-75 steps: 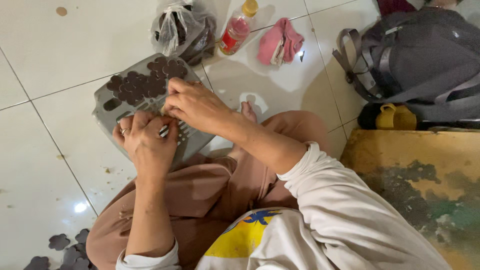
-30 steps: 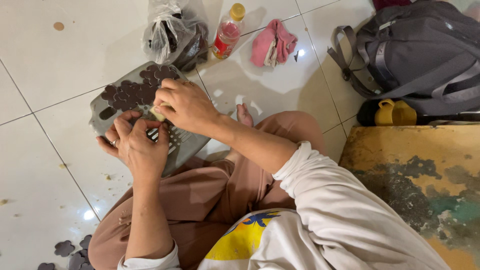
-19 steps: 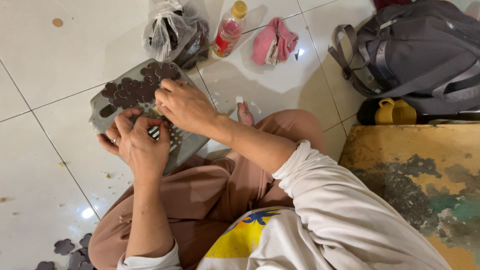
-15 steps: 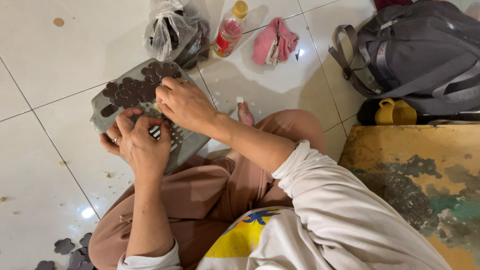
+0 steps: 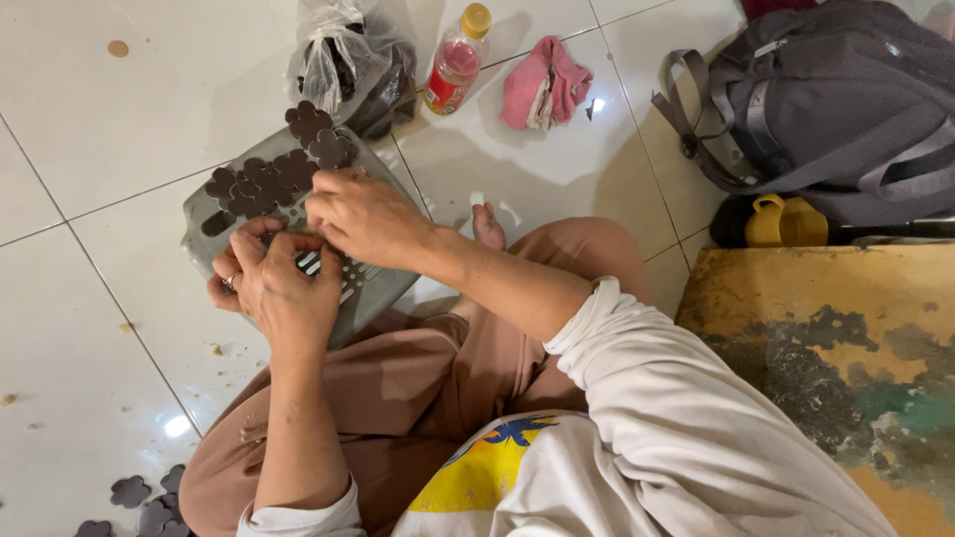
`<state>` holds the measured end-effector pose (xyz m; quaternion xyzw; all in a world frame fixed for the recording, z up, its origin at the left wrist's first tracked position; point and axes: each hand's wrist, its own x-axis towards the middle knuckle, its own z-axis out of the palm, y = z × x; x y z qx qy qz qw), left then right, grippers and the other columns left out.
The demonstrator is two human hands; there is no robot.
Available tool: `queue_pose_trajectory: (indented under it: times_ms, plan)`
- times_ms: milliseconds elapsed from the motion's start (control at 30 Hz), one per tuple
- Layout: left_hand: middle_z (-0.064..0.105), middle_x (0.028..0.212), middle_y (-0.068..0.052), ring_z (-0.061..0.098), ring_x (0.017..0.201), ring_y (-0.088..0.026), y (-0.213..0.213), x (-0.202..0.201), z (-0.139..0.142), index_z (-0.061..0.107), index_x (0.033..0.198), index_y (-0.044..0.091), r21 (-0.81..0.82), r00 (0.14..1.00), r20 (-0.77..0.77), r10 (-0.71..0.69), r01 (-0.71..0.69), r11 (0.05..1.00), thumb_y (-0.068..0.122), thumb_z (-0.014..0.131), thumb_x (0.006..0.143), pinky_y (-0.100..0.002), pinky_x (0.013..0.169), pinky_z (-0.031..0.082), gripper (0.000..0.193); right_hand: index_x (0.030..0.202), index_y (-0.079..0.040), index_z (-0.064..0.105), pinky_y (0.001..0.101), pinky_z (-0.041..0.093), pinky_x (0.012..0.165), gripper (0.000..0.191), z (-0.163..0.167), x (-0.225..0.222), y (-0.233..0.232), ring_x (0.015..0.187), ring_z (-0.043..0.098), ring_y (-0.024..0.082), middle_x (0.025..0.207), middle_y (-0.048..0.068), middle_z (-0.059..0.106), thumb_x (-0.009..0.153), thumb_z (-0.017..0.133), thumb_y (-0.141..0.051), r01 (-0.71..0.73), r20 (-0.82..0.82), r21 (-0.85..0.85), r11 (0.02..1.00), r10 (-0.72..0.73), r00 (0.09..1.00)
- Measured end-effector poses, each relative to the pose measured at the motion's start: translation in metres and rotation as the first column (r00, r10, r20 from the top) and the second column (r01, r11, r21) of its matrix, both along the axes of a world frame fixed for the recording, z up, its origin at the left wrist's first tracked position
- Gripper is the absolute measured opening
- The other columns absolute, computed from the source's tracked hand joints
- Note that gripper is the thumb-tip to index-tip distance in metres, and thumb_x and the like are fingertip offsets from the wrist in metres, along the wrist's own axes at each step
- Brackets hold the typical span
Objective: The person sits on the floor and rubs dark flower-shaped cut pieces with a small white eraser-like block, working on one piece at a time over a slotted plastic basket, then sets the rubbed piece aside and picks up the next piece. A pink cloth and a plastic bottle sit nearby on the floor.
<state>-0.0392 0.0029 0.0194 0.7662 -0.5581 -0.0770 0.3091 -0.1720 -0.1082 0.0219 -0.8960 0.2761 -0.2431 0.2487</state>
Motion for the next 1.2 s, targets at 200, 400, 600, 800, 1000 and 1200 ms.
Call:
queue_pose_trajectory:
  times_ms: [200, 400, 600, 800, 1000, 1200]
  plan:
    - [0.061, 0.127, 0.001, 0.047, 0.125, -0.029, -0.002, -0.001, 0.002, 0.075, 0.083, 0.021, 0.013, 1.000, -0.002, 0.012, -0.012, 1.000, 0.022, 0.086, 0.078, -0.053, 0.104, 0.025, 0.012, 0.088, -0.008, 0.063, 0.0434, 0.052, 0.082, 0.005, -0.006, -0.003, -0.015, 0.091, 0.064, 0.030, 0.096, 0.008, 0.058, 0.089, 0.066, -0.012, 0.114, -0.016, 0.031, 0.993, -0.114, 0.993]
    - [0.061, 0.121, -0.001, 0.048, 0.120, -0.032, -0.005, 0.002, 0.006, 0.076, 0.081, 0.021, -0.033, 0.999, 0.016, 0.032, -0.031, 0.999, 0.021, 0.085, 0.073, -0.054, 0.099, 0.028, 0.012, 0.093, -0.004, 0.065, 0.0423, 0.052, 0.080, 0.012, 0.010, -0.012, -0.020, 0.091, 0.064, 0.032, 0.096, 0.011, 0.062, 0.089, 0.073, -0.012, 0.090, 0.085, 0.037, 0.995, -0.093, 0.992]
    - [0.060, 0.119, -0.001, 0.049, 0.114, -0.031, -0.007, 0.005, 0.007, 0.073, 0.080, 0.017, -0.068, 0.997, -0.045, 0.056, -0.059, 0.996, 0.020, 0.082, 0.076, -0.055, 0.096, 0.030, 0.010, 0.096, -0.003, 0.070, 0.0431, 0.052, 0.086, 0.003, 0.006, -0.002, -0.009, 0.098, 0.065, 0.034, 0.104, 0.013, 0.063, 0.093, 0.071, -0.004, -0.060, 0.020, 0.039, 0.997, 0.059, 0.998]
    - [0.057, 0.118, 0.000, 0.050, 0.113, -0.030, -0.008, 0.010, 0.007, 0.071, 0.075, 0.018, -0.104, 0.995, -0.078, 0.066, -0.073, 0.992, 0.019, 0.080, 0.072, -0.055, 0.095, 0.030, 0.010, 0.099, -0.002, 0.070, 0.0403, 0.054, 0.082, 0.010, 0.024, -0.017, -0.029, 0.097, 0.066, 0.033, 0.105, 0.014, 0.063, 0.092, 0.077, 0.000, 0.068, -0.043, 0.045, 0.997, -0.066, 0.997]
    - [0.056, 0.117, 0.000, 0.049, 0.109, -0.029, -0.010, 0.011, 0.004, 0.071, 0.074, 0.017, -0.043, 0.991, -0.118, 0.066, -0.072, 0.996, 0.019, 0.080, 0.072, -0.053, 0.094, 0.031, 0.010, 0.100, -0.001, 0.072, 0.0406, 0.053, 0.084, 0.012, 0.025, -0.010, -0.005, 0.098, 0.067, 0.032, 0.107, 0.014, 0.065, 0.090, 0.077, 0.000, -0.038, -0.073, 0.106, 0.994, 0.046, 0.996]
    - [0.055, 0.118, 0.001, 0.050, 0.109, -0.029, -0.009, 0.011, 0.004, 0.070, 0.074, 0.017, -0.113, 0.991, -0.114, 0.070, -0.082, 0.990, 0.018, 0.079, 0.070, -0.053, 0.093, 0.031, 0.010, 0.097, -0.003, 0.075, 0.0432, 0.052, 0.082, 0.007, 0.031, -0.018, -0.015, 0.094, 0.066, 0.034, 0.103, 0.015, 0.067, 0.091, 0.077, -0.004, 0.045, -0.276, 0.094, 0.995, -0.017, 0.961]
